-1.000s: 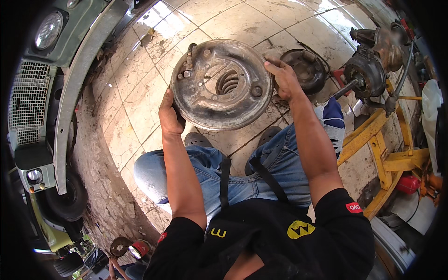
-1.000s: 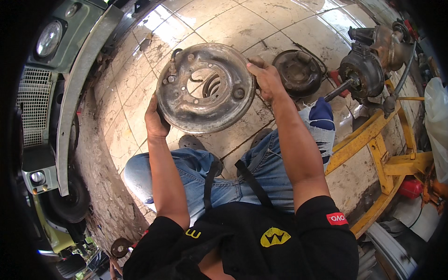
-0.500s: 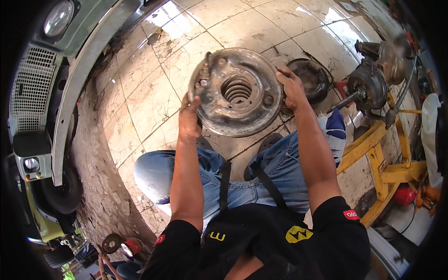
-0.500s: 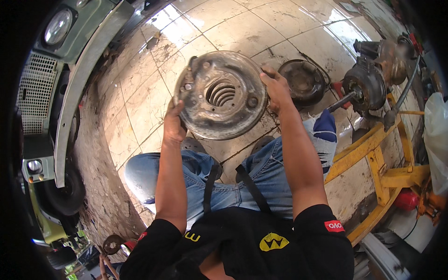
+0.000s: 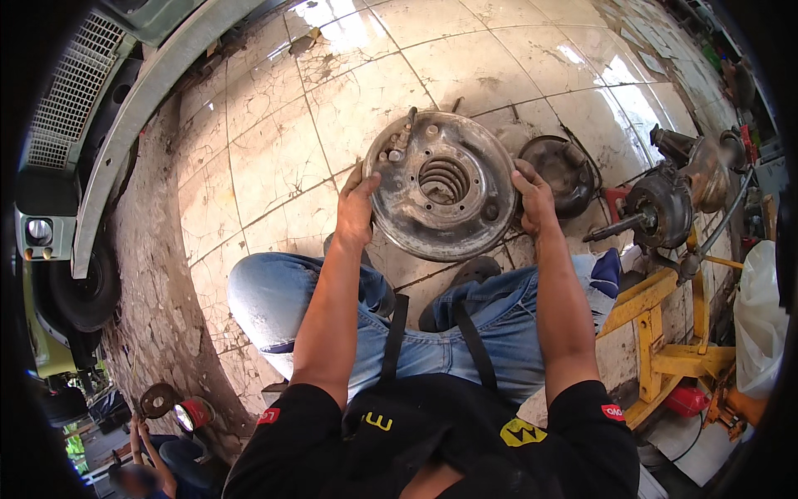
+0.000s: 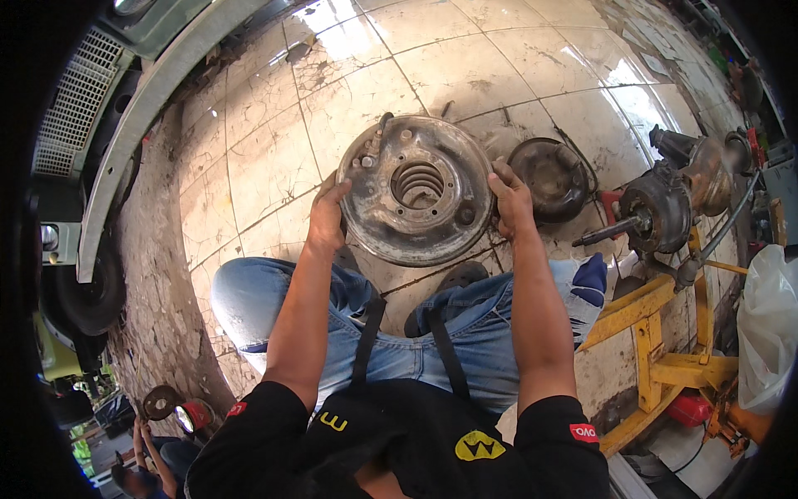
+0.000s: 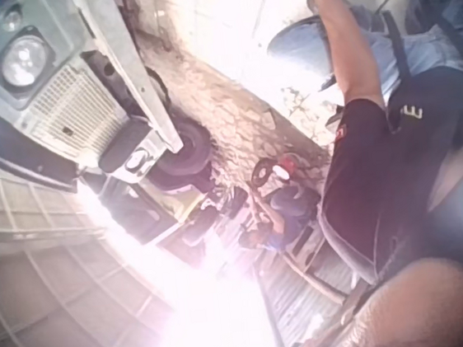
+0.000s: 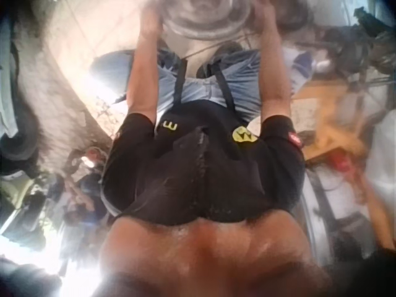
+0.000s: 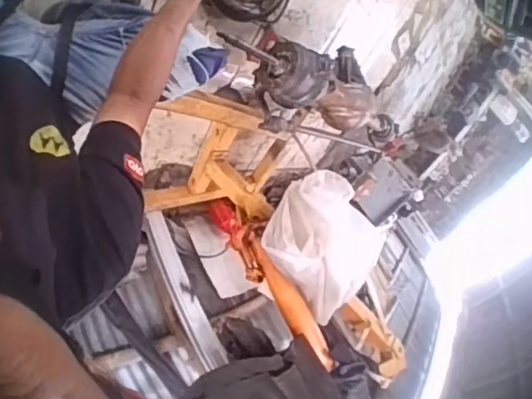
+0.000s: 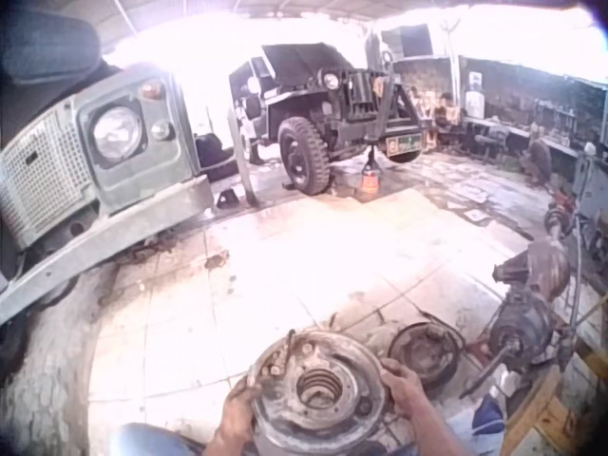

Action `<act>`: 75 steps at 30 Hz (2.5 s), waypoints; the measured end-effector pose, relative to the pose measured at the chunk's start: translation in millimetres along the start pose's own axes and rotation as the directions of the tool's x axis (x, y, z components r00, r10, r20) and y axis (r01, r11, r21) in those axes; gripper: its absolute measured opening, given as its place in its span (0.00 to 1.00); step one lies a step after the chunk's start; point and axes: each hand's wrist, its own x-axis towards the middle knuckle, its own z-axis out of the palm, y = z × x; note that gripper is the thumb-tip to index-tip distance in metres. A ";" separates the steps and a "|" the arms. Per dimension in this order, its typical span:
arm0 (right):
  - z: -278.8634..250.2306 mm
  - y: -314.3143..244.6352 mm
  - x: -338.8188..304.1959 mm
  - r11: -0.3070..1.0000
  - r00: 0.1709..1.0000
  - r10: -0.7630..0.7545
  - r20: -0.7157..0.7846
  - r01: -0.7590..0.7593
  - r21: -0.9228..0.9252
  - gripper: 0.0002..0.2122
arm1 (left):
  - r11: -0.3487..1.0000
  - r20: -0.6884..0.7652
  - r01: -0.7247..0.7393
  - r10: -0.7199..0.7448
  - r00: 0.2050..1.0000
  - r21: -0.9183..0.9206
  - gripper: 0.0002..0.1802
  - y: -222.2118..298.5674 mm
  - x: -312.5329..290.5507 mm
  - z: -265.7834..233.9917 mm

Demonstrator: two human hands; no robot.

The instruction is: The person sits on the floor and scrubs the inner surface of a brake drum with a small abrasive pad. They rotate the drum and repeatedly rub the inner rim and central area, then lift and reposition the drum to continue cleaning.

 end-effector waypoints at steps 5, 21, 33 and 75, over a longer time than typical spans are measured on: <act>26.7 -34.9 -24.2 0.996 0.997 0.071 -0.004 -0.071 -0.057 0.17 | 0.996 -0.078 0.004 0.003 0.997 0.086 0.24 -14.0 15.8 -22.5; 4.9 -6.1 8.9 0.997 1.000 0.006 0.021 -0.007 0.072 0.17 | 0.996 -0.146 0.090 -0.089 0.985 0.000 0.27 -17.6 14.8 -5.1; 12.8 -21.4 -4.1 1.000 0.998 0.024 0.062 -0.024 0.002 0.17 | 0.883 -0.316 -0.110 0.277 0.908 0.457 0.26 -33.5 19.1 -4.1; 160.6 -49.6 50.3 -0.163 0.796 -0.066 0.602 0.587 -0.793 0.27 | 0.826 -0.186 -0.090 0.229 0.955 0.556 0.24 -11.3 21.9 -3.6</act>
